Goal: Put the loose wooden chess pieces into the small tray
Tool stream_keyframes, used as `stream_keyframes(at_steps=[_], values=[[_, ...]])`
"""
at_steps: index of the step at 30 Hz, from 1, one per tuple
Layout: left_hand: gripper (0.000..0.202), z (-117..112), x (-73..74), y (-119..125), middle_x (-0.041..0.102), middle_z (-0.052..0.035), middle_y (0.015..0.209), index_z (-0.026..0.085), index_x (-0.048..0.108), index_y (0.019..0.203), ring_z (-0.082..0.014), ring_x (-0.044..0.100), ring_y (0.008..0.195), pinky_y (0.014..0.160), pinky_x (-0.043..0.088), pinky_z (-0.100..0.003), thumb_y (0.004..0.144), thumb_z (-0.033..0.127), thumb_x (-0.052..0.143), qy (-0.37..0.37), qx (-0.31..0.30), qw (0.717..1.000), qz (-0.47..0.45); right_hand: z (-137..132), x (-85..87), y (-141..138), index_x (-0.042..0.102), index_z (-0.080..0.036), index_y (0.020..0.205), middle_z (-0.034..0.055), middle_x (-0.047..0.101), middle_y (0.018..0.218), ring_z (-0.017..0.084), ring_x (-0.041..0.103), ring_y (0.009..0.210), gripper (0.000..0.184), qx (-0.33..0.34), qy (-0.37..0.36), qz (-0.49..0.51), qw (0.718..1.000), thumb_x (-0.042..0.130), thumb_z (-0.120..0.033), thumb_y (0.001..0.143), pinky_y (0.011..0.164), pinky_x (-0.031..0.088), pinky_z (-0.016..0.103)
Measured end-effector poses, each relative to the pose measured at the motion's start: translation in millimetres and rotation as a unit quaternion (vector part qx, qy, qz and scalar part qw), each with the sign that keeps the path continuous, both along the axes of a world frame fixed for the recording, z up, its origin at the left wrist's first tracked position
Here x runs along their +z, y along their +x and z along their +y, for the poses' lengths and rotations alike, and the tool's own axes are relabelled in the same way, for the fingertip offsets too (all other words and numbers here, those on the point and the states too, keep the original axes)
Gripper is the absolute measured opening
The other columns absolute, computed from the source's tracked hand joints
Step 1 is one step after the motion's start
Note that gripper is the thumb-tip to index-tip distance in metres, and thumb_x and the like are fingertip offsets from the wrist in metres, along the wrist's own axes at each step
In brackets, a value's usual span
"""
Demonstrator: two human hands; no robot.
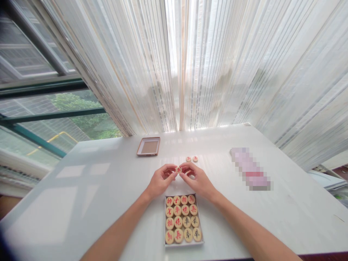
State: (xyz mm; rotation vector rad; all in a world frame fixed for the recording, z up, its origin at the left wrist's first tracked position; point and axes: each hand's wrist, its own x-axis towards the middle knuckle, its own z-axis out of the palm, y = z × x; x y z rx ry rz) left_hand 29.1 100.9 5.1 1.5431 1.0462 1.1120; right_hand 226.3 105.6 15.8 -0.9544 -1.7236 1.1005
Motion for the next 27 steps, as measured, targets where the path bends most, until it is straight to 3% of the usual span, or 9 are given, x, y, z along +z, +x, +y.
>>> stream_keyframes(at_steps=[27], values=[[0.032, 0.2, 1.2, 0.0, 0.075, -0.0091, 0.107, 0.020, 0.074, 0.111, -0.0180, 0.068, 0.083, 0.073, 0.057, -0.028, 0.088, 0.041, 0.070, -0.003, 0.022, 1.000, 0.009, -2.8, 2.3, 0.8, 0.063, -0.024, 0.116, 0.0052, 0.074, 0.101, 0.021, 0.072, 0.093, 0.026, -0.011, -0.022, -0.017, 1.000, 0.062, -0.039, 0.094, 0.088, 0.058, 0.038]])
